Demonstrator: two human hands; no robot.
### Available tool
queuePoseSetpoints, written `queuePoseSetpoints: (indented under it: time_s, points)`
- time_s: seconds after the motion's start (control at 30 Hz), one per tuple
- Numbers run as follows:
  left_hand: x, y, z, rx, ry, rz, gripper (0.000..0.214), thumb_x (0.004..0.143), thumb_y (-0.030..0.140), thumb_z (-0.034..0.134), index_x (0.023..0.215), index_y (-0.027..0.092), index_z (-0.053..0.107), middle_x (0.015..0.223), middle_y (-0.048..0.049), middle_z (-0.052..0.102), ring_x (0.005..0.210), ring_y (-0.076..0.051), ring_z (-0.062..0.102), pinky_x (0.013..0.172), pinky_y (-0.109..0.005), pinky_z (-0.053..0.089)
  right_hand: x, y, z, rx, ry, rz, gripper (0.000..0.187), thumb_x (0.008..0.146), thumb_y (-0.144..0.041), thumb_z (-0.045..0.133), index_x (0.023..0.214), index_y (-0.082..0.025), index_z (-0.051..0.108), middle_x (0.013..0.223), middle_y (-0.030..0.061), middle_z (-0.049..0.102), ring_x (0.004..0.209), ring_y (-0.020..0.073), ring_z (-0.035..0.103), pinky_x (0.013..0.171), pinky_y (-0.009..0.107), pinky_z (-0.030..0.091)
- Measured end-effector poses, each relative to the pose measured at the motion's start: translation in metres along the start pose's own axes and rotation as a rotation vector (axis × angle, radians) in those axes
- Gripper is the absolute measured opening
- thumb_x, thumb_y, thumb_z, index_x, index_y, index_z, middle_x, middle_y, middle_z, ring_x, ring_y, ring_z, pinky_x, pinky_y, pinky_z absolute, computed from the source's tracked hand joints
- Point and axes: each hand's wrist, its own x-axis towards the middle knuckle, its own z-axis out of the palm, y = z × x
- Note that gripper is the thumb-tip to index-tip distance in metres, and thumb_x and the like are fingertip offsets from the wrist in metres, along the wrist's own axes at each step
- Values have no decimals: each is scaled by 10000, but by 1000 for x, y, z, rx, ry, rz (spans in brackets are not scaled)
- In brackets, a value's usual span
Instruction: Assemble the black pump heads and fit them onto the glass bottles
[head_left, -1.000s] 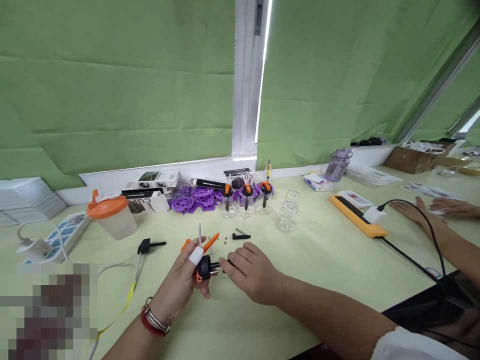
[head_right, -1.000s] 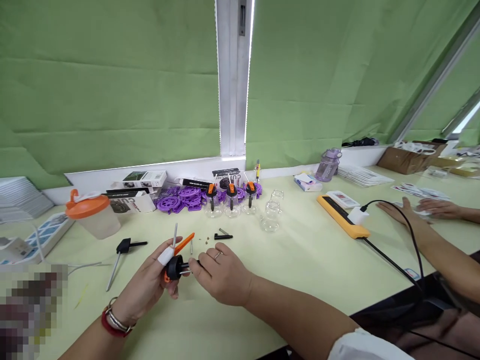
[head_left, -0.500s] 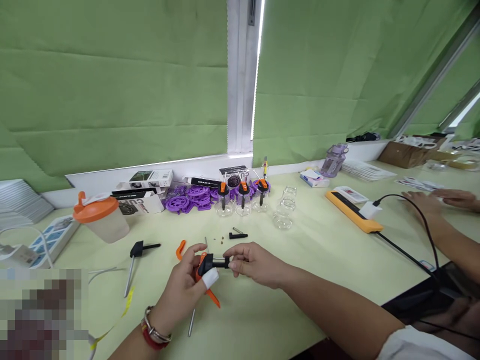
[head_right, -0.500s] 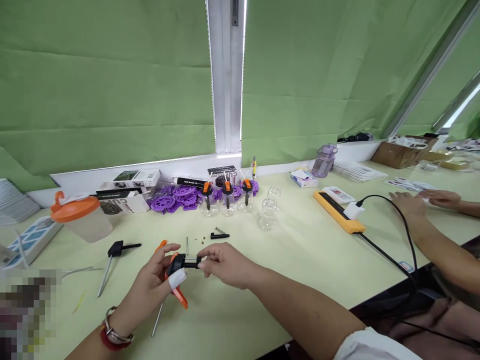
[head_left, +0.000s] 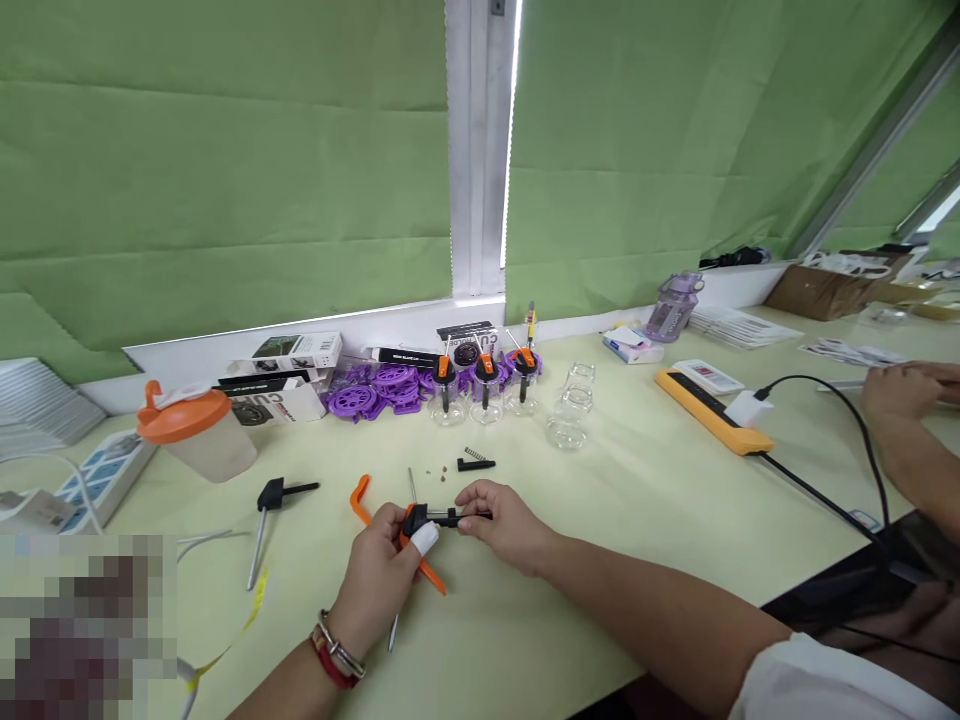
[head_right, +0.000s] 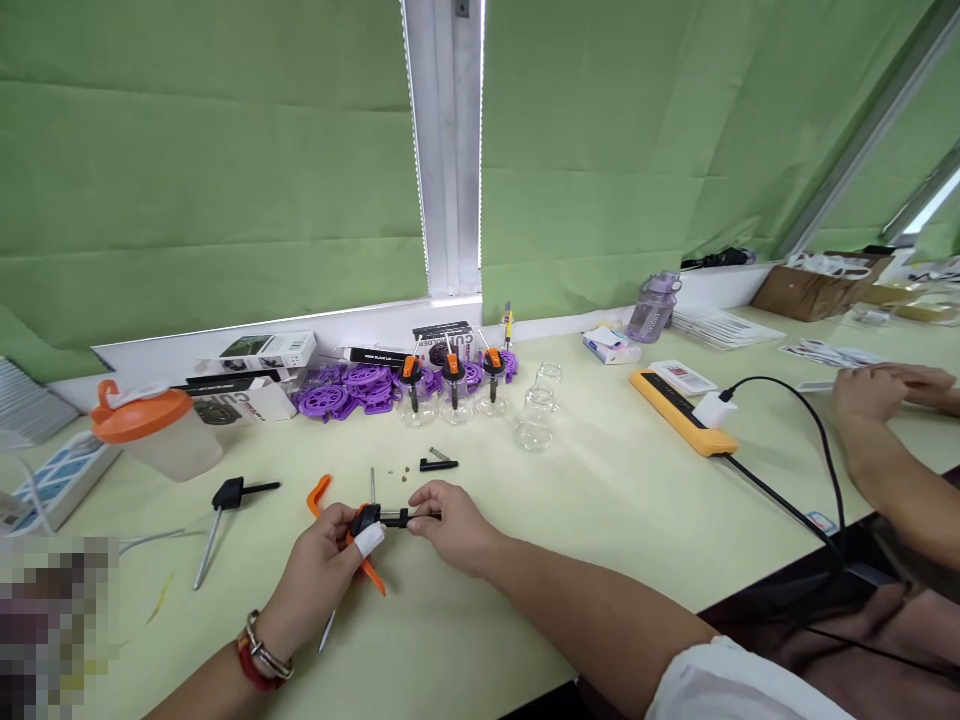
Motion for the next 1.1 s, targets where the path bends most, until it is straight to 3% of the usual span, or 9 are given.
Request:
queuePoseSetpoints:
  time_s: [0.47, 0.7, 0.87, 1.1]
  points:
    - [5, -13, 6, 131, 217, 5, 398, 686, 580, 616, 722, 200, 505, 502, 66, 409, 450, -111, 341, 434, -233, 271, 20, 0, 22, -243, 23, -142, 312, 741, -87, 561, 1020, -214, 502, 735, -23, 577, 689, 140, 544, 657, 267, 412]
    - [6, -13, 6, 141, 216, -26, 397, 696, 588, 601, 733, 206, 497, 500, 65, 409, 444, -120, 357, 438, -241, 285, 22, 3, 20, -322, 22, -175, 127, 769, -136, 550, 876, -205, 549, 768, -2, 592, 706, 146, 543, 657, 270, 423]
    - [7, -14, 6, 126, 217, -52, 411, 688, 602, 604, 746, 205, 511, 487, 60, 431, 426, -133, 396, 437, -254, 303, 21, 3, 19, -317, 32, -215, 213, 766, -136, 557, 958, -215, 510, 775, -11, 595, 714, 148, 541, 663, 271, 420]
    - [7, -14, 6, 111, 227, -56, 397, 683, 585, 617, 729, 206, 508, 467, 61, 436, 404, -121, 383, 416, -242, 287, 23, 3, 19, -329, 32, -206, 138, 776, -151, 547, 900, -206, 519, 764, -6, 576, 704, 147, 530, 652, 272, 416]
